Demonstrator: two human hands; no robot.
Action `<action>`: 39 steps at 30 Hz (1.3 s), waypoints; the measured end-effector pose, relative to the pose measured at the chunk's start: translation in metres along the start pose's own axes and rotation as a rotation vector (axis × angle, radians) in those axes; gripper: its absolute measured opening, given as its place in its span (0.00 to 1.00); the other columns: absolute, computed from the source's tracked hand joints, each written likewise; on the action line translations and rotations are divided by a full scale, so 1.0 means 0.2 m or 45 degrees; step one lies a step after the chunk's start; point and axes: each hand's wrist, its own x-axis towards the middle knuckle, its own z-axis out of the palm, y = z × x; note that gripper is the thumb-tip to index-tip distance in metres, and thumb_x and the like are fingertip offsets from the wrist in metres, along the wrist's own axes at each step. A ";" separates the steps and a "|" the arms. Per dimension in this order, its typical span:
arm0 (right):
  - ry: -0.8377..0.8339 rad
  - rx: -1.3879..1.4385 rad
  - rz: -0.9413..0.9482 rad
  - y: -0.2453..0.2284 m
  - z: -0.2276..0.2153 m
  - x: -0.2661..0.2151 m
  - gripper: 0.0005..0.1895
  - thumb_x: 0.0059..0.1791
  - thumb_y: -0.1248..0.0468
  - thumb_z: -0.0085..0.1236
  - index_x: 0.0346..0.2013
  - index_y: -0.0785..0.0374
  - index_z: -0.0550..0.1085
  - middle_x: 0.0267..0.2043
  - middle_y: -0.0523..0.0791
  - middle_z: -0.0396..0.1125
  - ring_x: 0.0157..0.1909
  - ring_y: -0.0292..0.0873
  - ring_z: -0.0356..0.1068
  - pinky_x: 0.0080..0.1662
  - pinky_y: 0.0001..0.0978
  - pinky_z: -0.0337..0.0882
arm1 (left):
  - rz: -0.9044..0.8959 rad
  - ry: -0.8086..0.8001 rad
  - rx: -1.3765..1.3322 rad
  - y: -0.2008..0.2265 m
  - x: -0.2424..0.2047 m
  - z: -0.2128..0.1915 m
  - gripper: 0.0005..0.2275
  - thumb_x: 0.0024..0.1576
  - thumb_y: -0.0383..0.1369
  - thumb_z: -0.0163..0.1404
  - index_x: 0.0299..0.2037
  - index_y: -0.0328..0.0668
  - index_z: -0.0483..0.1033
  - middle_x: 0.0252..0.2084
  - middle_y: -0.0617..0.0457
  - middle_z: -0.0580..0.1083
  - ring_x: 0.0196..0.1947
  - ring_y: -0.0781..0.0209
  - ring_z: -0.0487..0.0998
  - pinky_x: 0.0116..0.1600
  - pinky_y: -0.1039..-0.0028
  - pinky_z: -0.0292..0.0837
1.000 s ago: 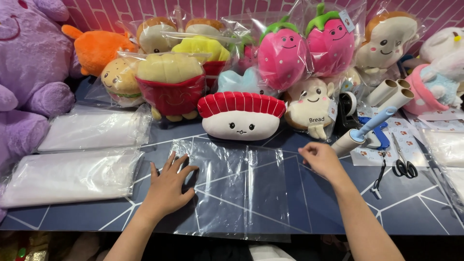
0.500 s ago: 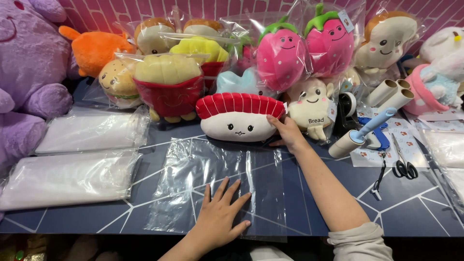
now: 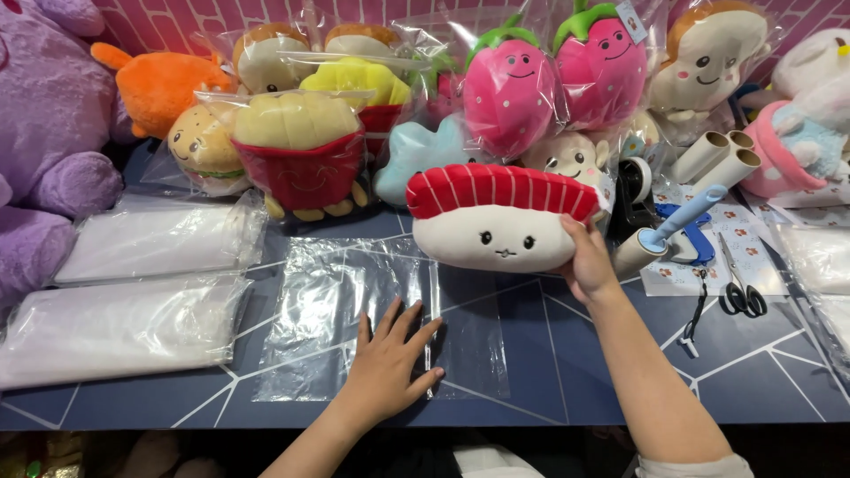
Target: The person takes a sushi-shaped plushie from a table, places it inside a clear plastic bag, removes the protective strip from the adhesive, and seals the bag by hand. They then place the packaged plushie onto a stack of similar items against the wall.
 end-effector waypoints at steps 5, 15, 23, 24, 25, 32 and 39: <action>-0.005 0.100 -0.207 0.05 -0.28 -0.15 0.21 0.50 0.56 0.50 0.57 0.58 0.70 0.47 0.46 0.71 0.50 0.47 0.72 0.48 0.43 0.74 | 0.056 0.196 0.043 -0.03 0.04 0.01 0.27 0.55 0.48 0.57 0.64 0.59 0.68 0.70 0.48 0.61 0.73 0.39 0.51 0.67 0.25 0.35; 0.110 0.202 -0.271 0.29 -0.54 -0.27 0.23 0.49 0.51 0.49 0.54 0.59 0.72 0.47 0.48 0.72 0.49 0.50 0.73 0.44 0.44 0.75 | 0.119 0.268 -0.284 0.21 0.19 0.04 0.27 0.60 0.47 0.51 0.64 0.37 0.70 0.68 0.34 0.62 0.69 0.35 0.58 0.69 0.44 0.50; 0.148 0.210 -0.295 0.26 -0.53 -0.29 0.23 0.48 0.51 0.51 0.53 0.60 0.73 0.47 0.47 0.73 0.49 0.50 0.74 0.44 0.43 0.76 | 0.031 0.364 -0.270 0.14 0.25 0.20 0.16 0.58 0.40 0.55 0.53 0.43 0.78 0.61 0.43 0.70 0.69 0.38 0.62 0.68 0.41 0.54; 0.169 0.211 -0.292 0.25 -0.53 -0.30 0.22 0.48 0.51 0.51 0.53 0.59 0.73 0.47 0.47 0.73 0.50 0.49 0.74 0.44 0.43 0.76 | 0.045 0.419 -0.310 0.13 0.25 0.20 0.11 0.58 0.35 0.56 0.47 0.41 0.80 0.58 0.43 0.72 0.68 0.39 0.64 0.67 0.40 0.57; 0.170 0.213 -0.289 0.23 -0.50 -0.31 0.22 0.48 0.51 0.51 0.53 0.59 0.73 0.47 0.47 0.73 0.50 0.49 0.74 0.44 0.43 0.76 | 0.045 0.416 -0.309 0.15 0.24 0.15 0.11 0.58 0.35 0.56 0.47 0.41 0.80 0.58 0.43 0.72 0.68 0.39 0.64 0.67 0.40 0.57; 0.256 0.270 -0.304 0.08 -0.36 -0.42 0.15 0.50 0.48 0.56 0.46 0.51 0.71 0.33 0.44 0.71 0.32 0.43 0.76 0.34 0.33 0.78 | -0.208 0.237 -0.565 0.18 0.22 0.04 0.15 0.66 0.43 0.44 0.51 0.49 0.81 0.61 0.48 0.73 0.71 0.44 0.63 0.73 0.44 0.51; 0.234 0.217 -0.319 0.15 -0.43 -0.37 0.17 0.50 0.48 0.56 0.49 0.50 0.71 0.34 0.43 0.71 0.33 0.42 0.76 0.35 0.33 0.79 | -0.269 0.340 -0.705 0.16 0.23 0.08 0.13 0.65 0.41 0.46 0.50 0.51 0.82 0.58 0.53 0.76 0.69 0.49 0.66 0.75 0.50 0.51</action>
